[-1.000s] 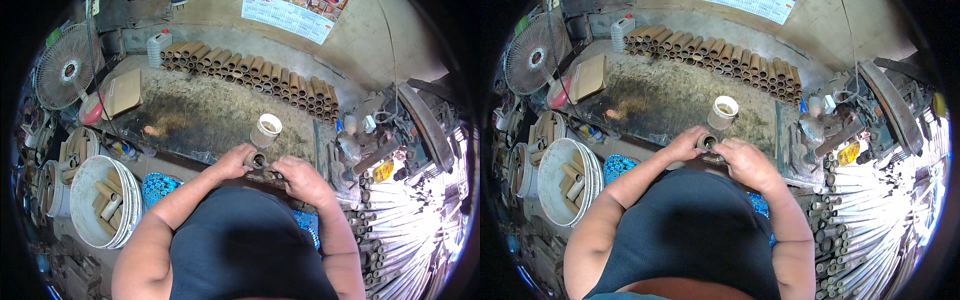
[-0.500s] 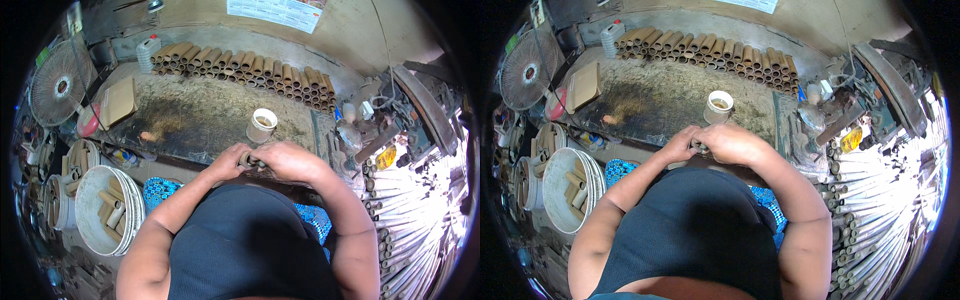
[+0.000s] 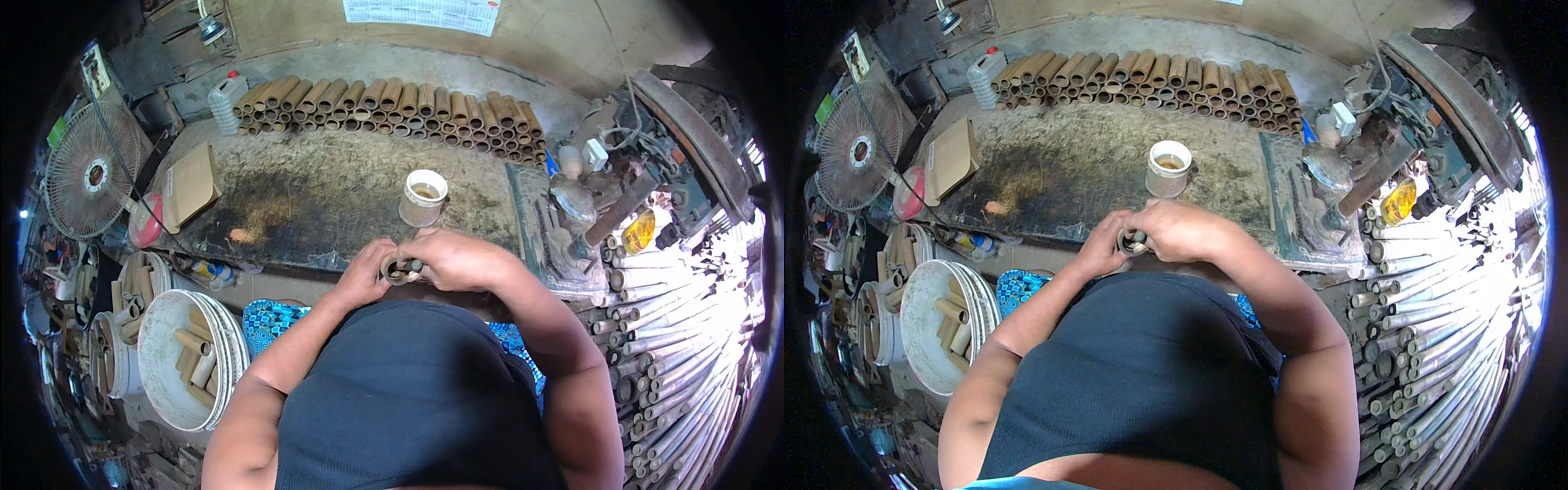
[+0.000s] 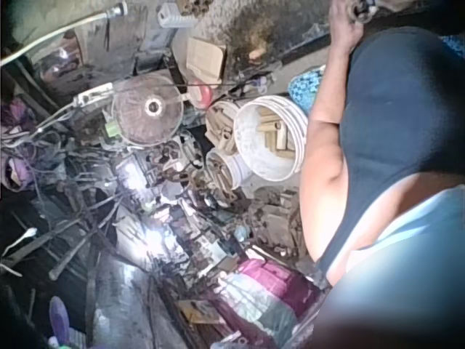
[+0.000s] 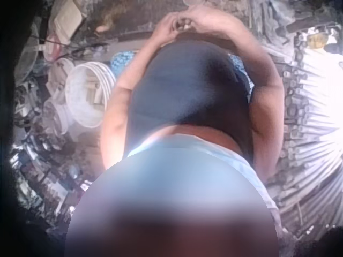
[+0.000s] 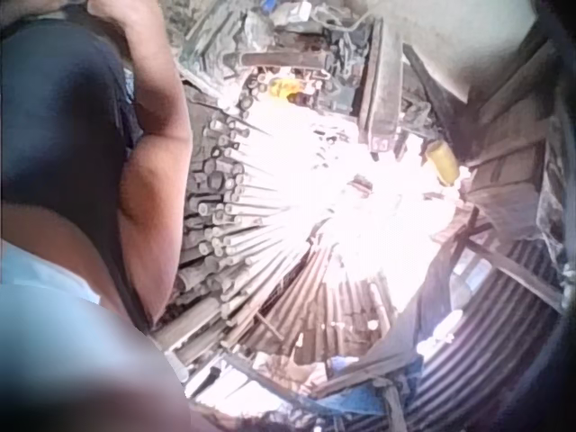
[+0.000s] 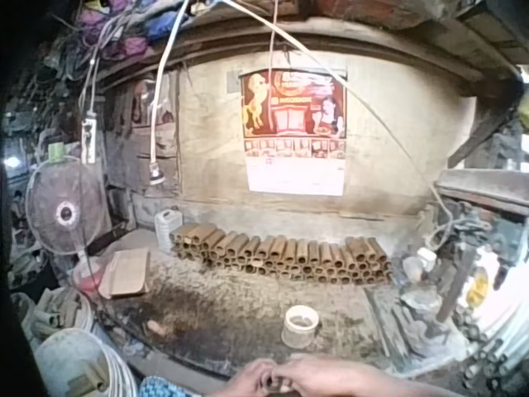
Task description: The person repeatedly picks up cylindrical wooden objects from a white bucket, applies a liquid finish with a brush to the interior and exterior surfaces, and places the treated cylinders on a table. The person rotates each cylinder while brushing to ensure even coverage.
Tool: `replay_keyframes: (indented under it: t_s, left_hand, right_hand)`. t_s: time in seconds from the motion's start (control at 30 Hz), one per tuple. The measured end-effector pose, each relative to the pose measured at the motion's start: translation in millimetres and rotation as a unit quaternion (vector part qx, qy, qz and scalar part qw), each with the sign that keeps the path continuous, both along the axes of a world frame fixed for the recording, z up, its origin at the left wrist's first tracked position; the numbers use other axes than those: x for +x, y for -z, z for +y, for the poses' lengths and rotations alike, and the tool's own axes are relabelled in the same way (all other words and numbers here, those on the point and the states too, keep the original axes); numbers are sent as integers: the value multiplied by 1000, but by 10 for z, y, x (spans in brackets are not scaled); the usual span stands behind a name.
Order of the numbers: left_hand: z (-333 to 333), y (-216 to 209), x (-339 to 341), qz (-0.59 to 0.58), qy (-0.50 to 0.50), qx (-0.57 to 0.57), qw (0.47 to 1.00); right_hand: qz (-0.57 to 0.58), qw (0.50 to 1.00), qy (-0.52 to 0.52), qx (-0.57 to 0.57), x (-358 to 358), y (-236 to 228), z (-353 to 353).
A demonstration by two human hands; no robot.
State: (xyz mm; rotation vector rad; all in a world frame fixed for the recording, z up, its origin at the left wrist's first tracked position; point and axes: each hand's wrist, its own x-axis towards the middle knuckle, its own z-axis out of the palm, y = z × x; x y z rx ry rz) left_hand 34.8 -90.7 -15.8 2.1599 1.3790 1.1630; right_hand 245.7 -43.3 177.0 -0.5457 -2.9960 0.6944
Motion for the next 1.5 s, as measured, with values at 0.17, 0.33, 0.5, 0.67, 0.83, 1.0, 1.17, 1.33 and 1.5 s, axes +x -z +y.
replay_keyframes:
  t_s: [0.17,0.33,0.5,0.67,0.83,1.0,1.17,1.33,1.5]
  left_hand:
    - [-19,65,-9,-24,-7,-4,1000]
    - [-31,128,-33,-31,-7,14,999]
    - [-78,203,-56,-44,-40,26,998]
    - [-57,255,-39,-53,-42,37,997]
    - [-84,265,-59,-61,-44,53,996]
    - [-85,265,-30,-54,-48,64,995]
    - [-95,290,-50,-76,-46,74,993]
    - [-77,290,-27,-74,-57,59,994]
    - [-128,240,-44,-62,-52,80,993]
  right_hand:
    - [79,997,-25,-2,89,-80,14]
    - [90,996,-15,-19,-38,114,-35]
    - [230,971,-58,-21,46,190,-111]
    - [156,984,23,-87,-58,236,-181]
    - [159,984,14,-83,-9,253,-237]
    - [234,964,37,-117,-108,300,-318]
    - [220,971,40,-90,-18,302,-379]
    - [222,969,65,-84,33,337,-407]
    - [282,957,21,-68,-19,448,-416]
